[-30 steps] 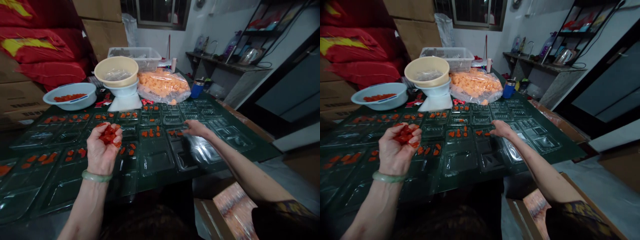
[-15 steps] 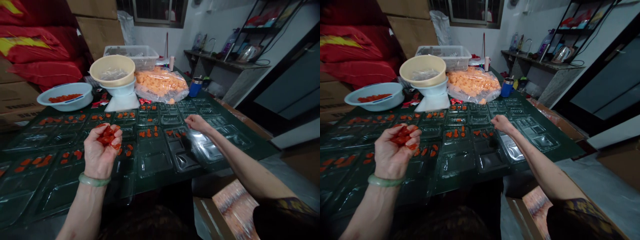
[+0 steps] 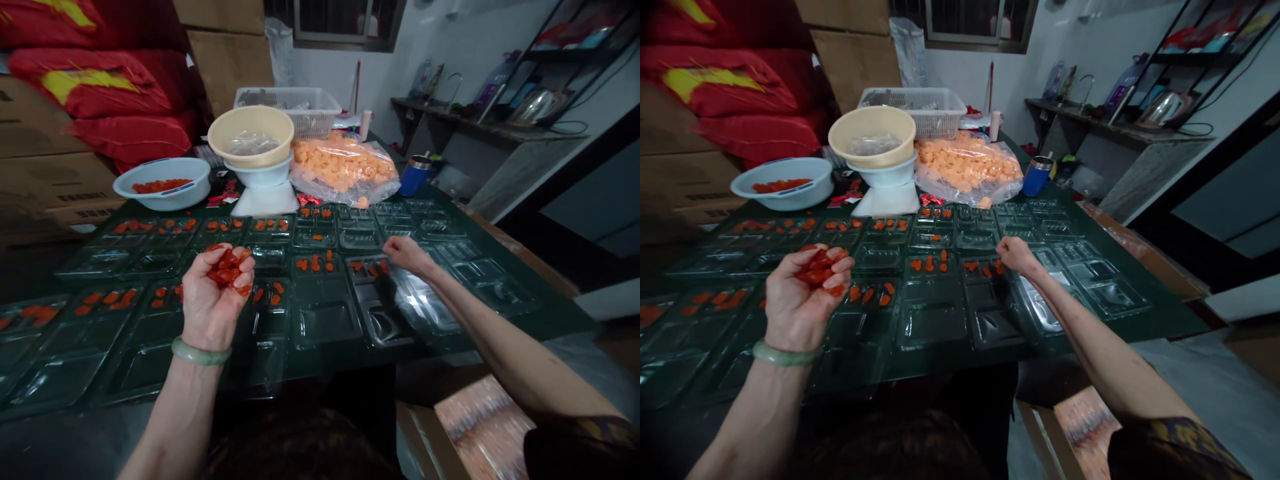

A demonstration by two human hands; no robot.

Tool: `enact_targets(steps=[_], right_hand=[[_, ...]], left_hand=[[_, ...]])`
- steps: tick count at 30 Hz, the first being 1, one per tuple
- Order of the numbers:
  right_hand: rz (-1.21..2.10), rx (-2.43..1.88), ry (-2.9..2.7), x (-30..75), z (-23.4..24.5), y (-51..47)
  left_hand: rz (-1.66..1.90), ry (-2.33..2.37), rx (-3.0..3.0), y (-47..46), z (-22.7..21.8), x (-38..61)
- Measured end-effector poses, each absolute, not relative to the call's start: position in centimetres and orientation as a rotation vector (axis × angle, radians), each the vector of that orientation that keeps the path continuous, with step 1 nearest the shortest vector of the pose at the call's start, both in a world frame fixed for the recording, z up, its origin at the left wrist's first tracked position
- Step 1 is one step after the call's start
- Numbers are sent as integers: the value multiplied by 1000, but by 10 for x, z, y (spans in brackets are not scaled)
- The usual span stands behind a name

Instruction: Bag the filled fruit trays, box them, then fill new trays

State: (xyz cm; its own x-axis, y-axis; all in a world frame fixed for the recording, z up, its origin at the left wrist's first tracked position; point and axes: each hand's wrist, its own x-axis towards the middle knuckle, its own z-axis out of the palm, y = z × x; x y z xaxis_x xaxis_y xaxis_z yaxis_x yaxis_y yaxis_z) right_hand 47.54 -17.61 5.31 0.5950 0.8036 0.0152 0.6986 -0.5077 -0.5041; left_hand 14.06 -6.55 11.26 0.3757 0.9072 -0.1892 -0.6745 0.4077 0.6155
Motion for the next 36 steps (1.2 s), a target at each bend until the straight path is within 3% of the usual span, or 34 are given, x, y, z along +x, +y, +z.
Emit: enact_targets(steps=[6,12,21,28,36], right_hand=[[365,-2221,-1406,430,68,-153],[149,-2558,-1627,377,63,-111],[244,-2518,-1644,383,52,-94],[83,-2399,-2128,362,56,-99],[33,-2445,-2110,367,59,-95]], left_hand=[[1079,551,475,-68,112,132],[1093,536,454,-68,112,124],[1148,558,431,-61,108,109],[1108,521,451,-64,103,115],[1141,543,447,-68,109,107]])
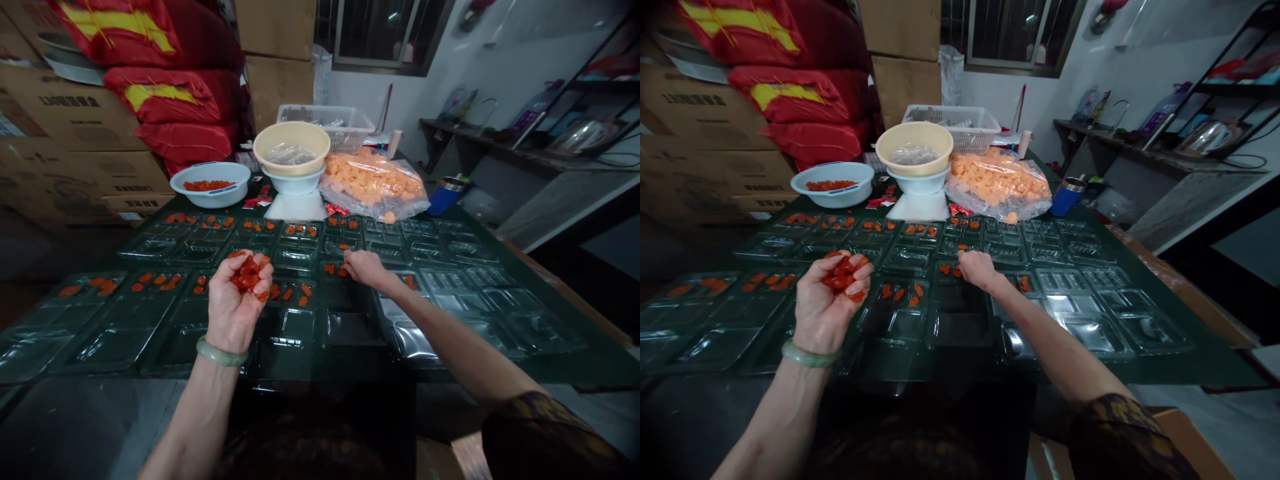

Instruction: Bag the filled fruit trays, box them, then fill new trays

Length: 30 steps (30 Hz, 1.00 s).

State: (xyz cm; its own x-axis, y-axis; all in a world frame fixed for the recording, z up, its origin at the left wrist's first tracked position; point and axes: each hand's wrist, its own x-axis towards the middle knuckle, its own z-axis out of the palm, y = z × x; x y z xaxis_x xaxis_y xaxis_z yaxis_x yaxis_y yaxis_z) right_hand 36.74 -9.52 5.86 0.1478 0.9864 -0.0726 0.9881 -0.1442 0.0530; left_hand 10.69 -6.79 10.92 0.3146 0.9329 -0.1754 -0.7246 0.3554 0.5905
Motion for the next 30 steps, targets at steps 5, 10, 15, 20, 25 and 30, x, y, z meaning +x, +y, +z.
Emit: enact_targets(steps=[5,10,15,20,25,30], right_hand=[[-56,2444,1905,381,74,-106],[-151,2531,1886,393,68,-113],[-183,2968,1809,458,99,-158],[-583,3282,1715,508,111,-228],[-576,3312,1561,511,77,-229],[-717,3458,1309,518,62,-212]], left_hand=[[1130,525,450,-68,109,109],[1096,524,474,-69,108,114],[1050,604,541,-65,116,119],[876,594,648,-69,129,160],[692,497,668,-90,134,214],[620,465,667,-102,131,240]])
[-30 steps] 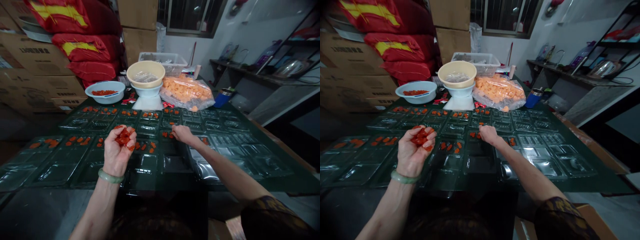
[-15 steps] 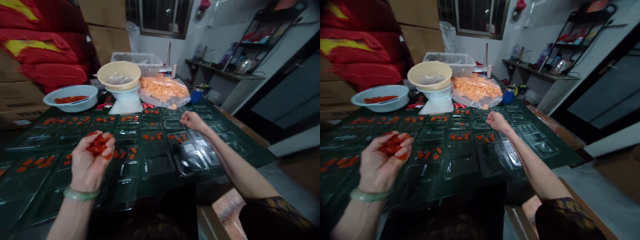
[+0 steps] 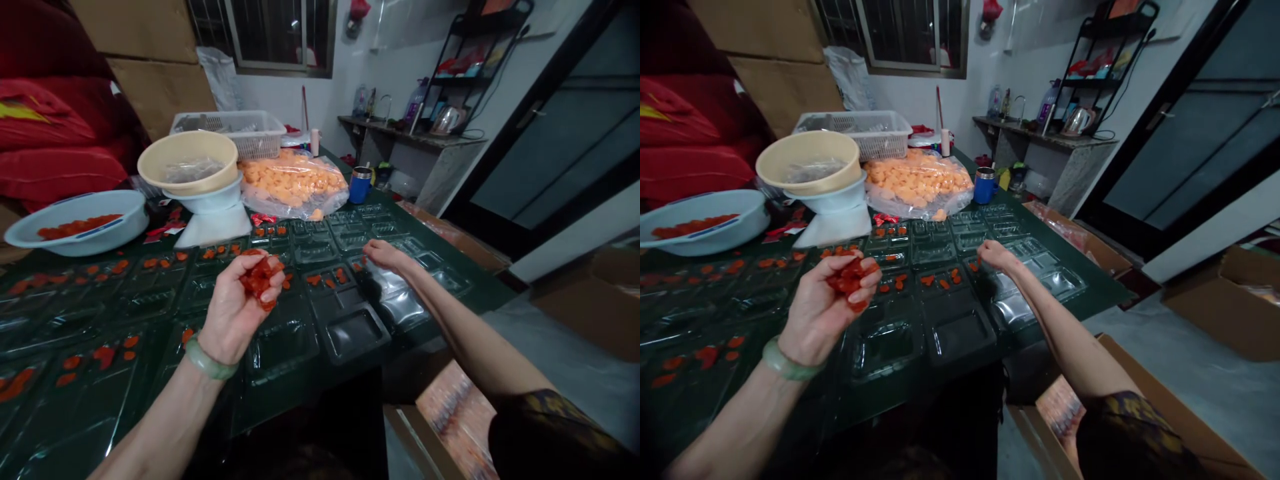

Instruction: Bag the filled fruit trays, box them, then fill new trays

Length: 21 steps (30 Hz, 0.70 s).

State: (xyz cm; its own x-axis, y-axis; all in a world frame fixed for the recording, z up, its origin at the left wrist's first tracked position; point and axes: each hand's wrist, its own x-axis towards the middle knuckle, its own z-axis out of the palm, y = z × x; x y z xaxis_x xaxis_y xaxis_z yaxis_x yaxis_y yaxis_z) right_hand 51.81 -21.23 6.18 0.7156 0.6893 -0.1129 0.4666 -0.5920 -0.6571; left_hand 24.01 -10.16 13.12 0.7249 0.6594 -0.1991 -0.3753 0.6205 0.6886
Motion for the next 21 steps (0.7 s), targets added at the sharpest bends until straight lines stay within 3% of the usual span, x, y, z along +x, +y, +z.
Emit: enact_targets(steps=[6,14,21], right_hand=[[583,-2152,-803,526,58,-223],[388,-1930,-671,549,66,-224],[372,-1655,-532,540,43,-206]], left_hand=[[608,482,669,-99,127,245],[535,493,653,-102,125,263],[508,456,634,-112,126,286]])
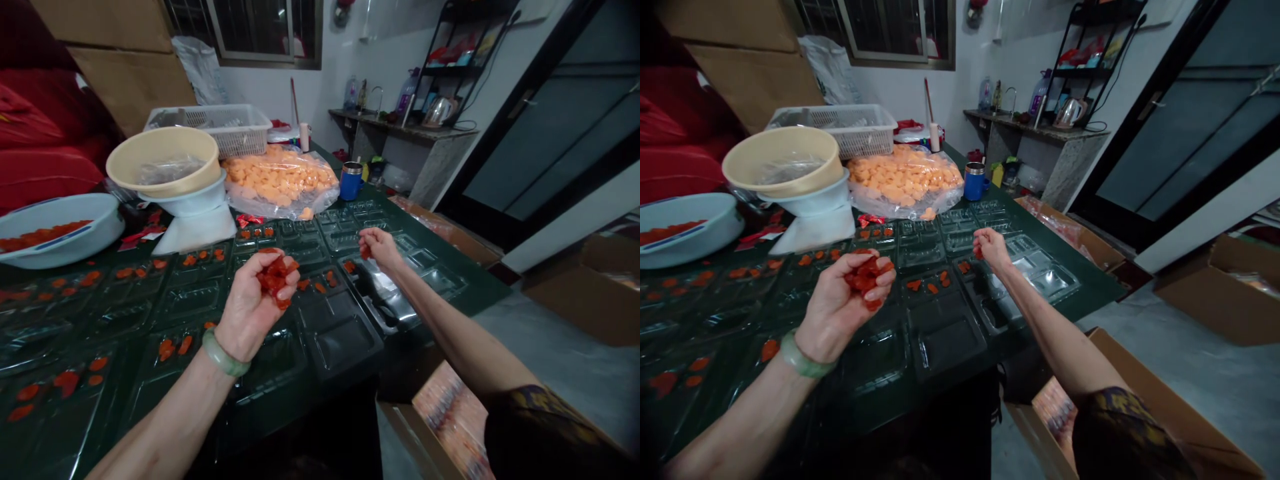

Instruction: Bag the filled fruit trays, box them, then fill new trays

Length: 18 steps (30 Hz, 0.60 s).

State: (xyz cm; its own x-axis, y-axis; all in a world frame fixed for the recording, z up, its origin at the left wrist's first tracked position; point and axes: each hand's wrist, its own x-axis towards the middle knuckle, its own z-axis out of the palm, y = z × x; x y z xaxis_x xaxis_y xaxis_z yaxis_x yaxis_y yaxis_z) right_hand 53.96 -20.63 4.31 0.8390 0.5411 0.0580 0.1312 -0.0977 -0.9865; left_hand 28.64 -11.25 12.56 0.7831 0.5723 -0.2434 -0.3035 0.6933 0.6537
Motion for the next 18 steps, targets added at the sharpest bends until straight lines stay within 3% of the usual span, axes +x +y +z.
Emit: enact_targets(steps=[7,14,18], right_hand=[[251,-1584,-432,559,49,-226],[141,-2645,-993,564,57,-253],[81,-2719,-1343,554,58,-250]], left_hand=[[523,481,632,-108,127,283],[515,544,682,-106,126,282],[496,517,689,-108,123,285]])
